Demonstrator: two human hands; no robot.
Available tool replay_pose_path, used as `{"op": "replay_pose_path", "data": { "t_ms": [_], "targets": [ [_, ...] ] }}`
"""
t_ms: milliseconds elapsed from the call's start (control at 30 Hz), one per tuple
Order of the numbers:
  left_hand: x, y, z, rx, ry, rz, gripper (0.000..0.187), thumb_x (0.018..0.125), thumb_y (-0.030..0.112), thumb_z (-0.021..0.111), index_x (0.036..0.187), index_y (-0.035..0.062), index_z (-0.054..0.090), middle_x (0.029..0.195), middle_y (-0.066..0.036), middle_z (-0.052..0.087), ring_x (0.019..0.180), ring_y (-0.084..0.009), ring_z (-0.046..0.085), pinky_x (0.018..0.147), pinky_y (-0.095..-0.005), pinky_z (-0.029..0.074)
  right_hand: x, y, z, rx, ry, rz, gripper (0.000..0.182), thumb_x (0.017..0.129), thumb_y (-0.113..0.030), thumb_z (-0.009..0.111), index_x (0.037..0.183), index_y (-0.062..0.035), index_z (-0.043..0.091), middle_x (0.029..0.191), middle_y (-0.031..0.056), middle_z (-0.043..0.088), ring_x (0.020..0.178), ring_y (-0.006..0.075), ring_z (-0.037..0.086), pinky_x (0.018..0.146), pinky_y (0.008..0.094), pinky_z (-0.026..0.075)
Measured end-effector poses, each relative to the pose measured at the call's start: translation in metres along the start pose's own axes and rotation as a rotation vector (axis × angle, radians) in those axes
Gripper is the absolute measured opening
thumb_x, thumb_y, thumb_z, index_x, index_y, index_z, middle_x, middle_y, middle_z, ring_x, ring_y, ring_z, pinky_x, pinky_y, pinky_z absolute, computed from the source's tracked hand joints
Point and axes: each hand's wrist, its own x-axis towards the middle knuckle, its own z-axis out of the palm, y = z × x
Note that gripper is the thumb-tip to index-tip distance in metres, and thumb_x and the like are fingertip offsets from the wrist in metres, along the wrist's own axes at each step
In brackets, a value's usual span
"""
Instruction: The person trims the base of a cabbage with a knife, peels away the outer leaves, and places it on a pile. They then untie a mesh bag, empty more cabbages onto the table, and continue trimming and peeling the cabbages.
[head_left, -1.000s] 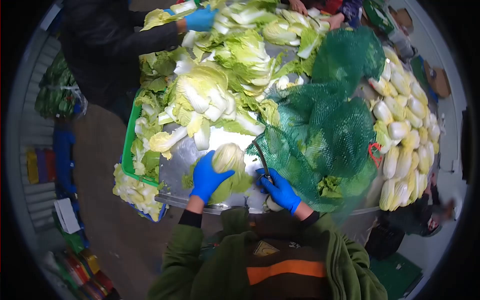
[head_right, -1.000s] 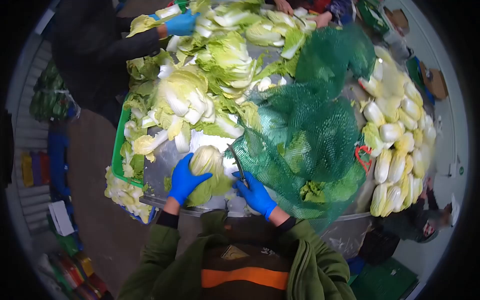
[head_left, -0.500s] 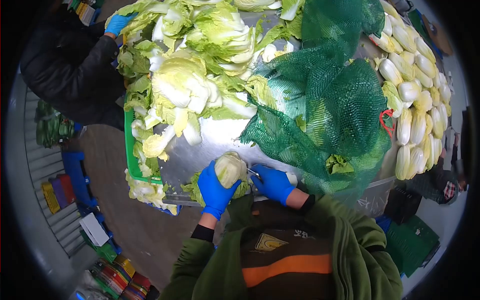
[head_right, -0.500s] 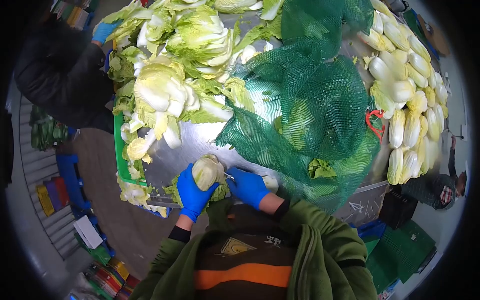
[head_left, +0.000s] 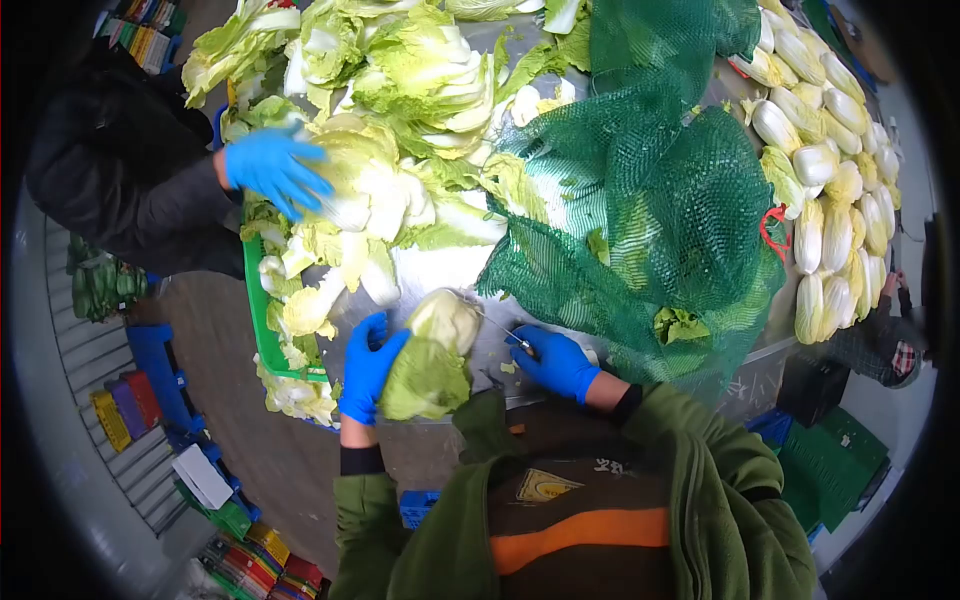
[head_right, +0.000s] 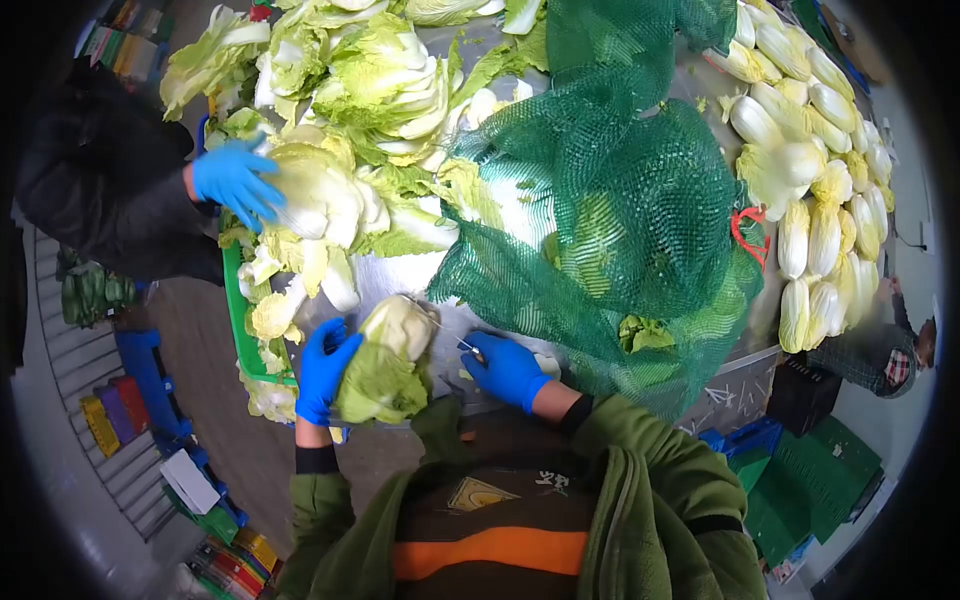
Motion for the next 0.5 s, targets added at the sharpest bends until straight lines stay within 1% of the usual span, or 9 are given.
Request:
{"op": "replay_pose_path", "data": {
  "t_ms": [33, 100, 133, 167, 233, 267, 300, 367, 500],
  "targets": [
    [-0.009, 0.016, 0.009, 0.000, -0.003, 0.000, 0.063, 0.070, 0.027, 0.082, 0.117, -0.0038, 0.055, 0.110, -0.017, 0.060, 0.099, -0.0274, 0.058, 0.089, -0.0372, 0.046, 0.000, -0.001, 0.002, 0.018, 0.010, -0.008, 0.020, 0.087, -0.023, 0.058, 0.101, -0.0085, 0.059, 0.085, 0.0176, 0.062, 0.074, 0.0374, 0.061, 0.065, 0.0443, 0.048],
    [-0.032, 0.047, 0.035, 0.412, 0.140, 0.382, 0.064, 0.071, 0.033, 0.080, 0.116, -0.0045, 0.056, 0.109, -0.022, 0.060, 0.101, -0.0324, 0.059, 0.089, -0.0408, 0.047, -0.001, -0.001, 0.008, 0.041, 0.014, -0.007, 0.019, 0.088, -0.023, 0.058, 0.101, -0.0085, 0.059, 0.086, 0.0176, 0.063, 0.074, 0.0375, 0.061, 0.065, 0.0444, 0.048],
    [-0.036, 0.049, 0.043, 0.724, 0.170, 0.423, 0.081, 0.063, 0.045, 0.083, 0.119, -0.0058, 0.052, 0.115, -0.026, 0.056, 0.105, -0.0373, 0.056, 0.090, -0.0438, 0.045, 0.001, 0.000, 0.010, 0.023, 0.031, -0.043, 0.018, 0.088, -0.023, 0.057, 0.100, -0.0085, 0.059, 0.085, 0.0178, 0.062, 0.075, 0.0378, 0.061, 0.066, 0.0445, 0.048],
    [-0.040, 0.050, 0.047, 0.724, 0.167, 0.418, 0.081, 0.063, 0.045, 0.083, 0.119, -0.0058, 0.052, 0.115, -0.026, 0.056, 0.105, -0.0373, 0.056, 0.090, -0.0438, 0.045, 0.002, 0.002, 0.011, 0.004, 0.048, -0.081, 0.017, 0.089, -0.023, 0.056, 0.099, -0.0085, 0.059, 0.085, 0.0181, 0.062, 0.075, 0.0381, 0.061, 0.066, 0.0446, 0.048],
    [-0.039, 0.054, 0.052, 0.911, 0.137, 0.339, 0.101, 0.054, 0.052, 0.085, 0.125, -0.0076, 0.046, 0.122, -0.027, 0.052, 0.108, -0.0402, 0.053, 0.092, -0.0450, 0.044, 0.002, 0.004, 0.011, -0.009, 0.059, -0.101, 0.017, 0.089, -0.023, 0.056, 0.098, -0.0088, 0.059, 0.086, 0.0178, 0.062, 0.076, 0.0382, 0.061, 0.066, 0.0446, 0.048],
    [-0.037, 0.050, 0.052, 0.926, 0.178, 0.494, 0.112, 0.049, 0.054, 0.086, 0.129, -0.0090, 0.040, 0.127, -0.027, 0.047, 0.111, -0.0407, 0.051, 0.094, -0.0443, 0.043, 0.004, 0.005, 0.010, -0.022, 0.076, -0.118, 0.016, 0.089, -0.023, 0.056, 0.097, -0.0092, 0.059, 0.087, 0.0176, 0.062, 0.078, 0.0383, 0.061, 0.067, 0.0445, 0.048],
    [-0.033, 0.047, 0.053, 0.929, 0.168, 0.497, 0.112, 0.049, 0.054, 0.086, 0.129, -0.0090, 0.040, 0.127, -0.027, 0.047, 0.111, -0.0407, 0.051, 0.094, -0.0443, 0.043, 0.004, 0.006, 0.010, -0.017, 0.081, -0.110, 0.016, 0.089, -0.023, 0.056, 0.097, -0.0092, 0.059, 0.087, 0.0176, 0.062, 0.078, 0.0383, 0.061, 0.067, 0.0445, 0.048],
    [-0.026, 0.045, 0.054, 0.860, 0.068, 0.422, 0.111, 0.050, 0.053, 0.086, 0.130, -0.0078, 0.040, 0.124, -0.026, 0.051, 0.110, -0.0399, 0.053, 0.093, -0.0447, 0.044, 0.004, 0.002, 0.006, -0.026, 0.004, 0.018, 0.016, 0.089, -0.023, 0.055, 0.097, -0.0099, 0.059, 0.086, 0.0167, 0.063, 0.079, 0.0379, 0.061, 0.067, 0.0449, 0.048],
    [-0.014, 0.041, 0.041, 0.772, -0.125, 0.325, 0.106, 0.054, 0.046, 0.087, 0.132, -0.0067, 0.039, 0.121, -0.023, 0.055, 0.112, -0.0363, 0.054, 0.095, -0.0435, 0.043, 0.007, -0.003, 0.010, -0.009, 0.023, -0.029, 0.014, 0.089, -0.022, 0.055, 0.095, -0.0104, 0.059, 0.083, 0.0157, 0.062, 0.076, 0.0371, 0.061, 0.066, 0.0458, 0.048]
  ]
}}
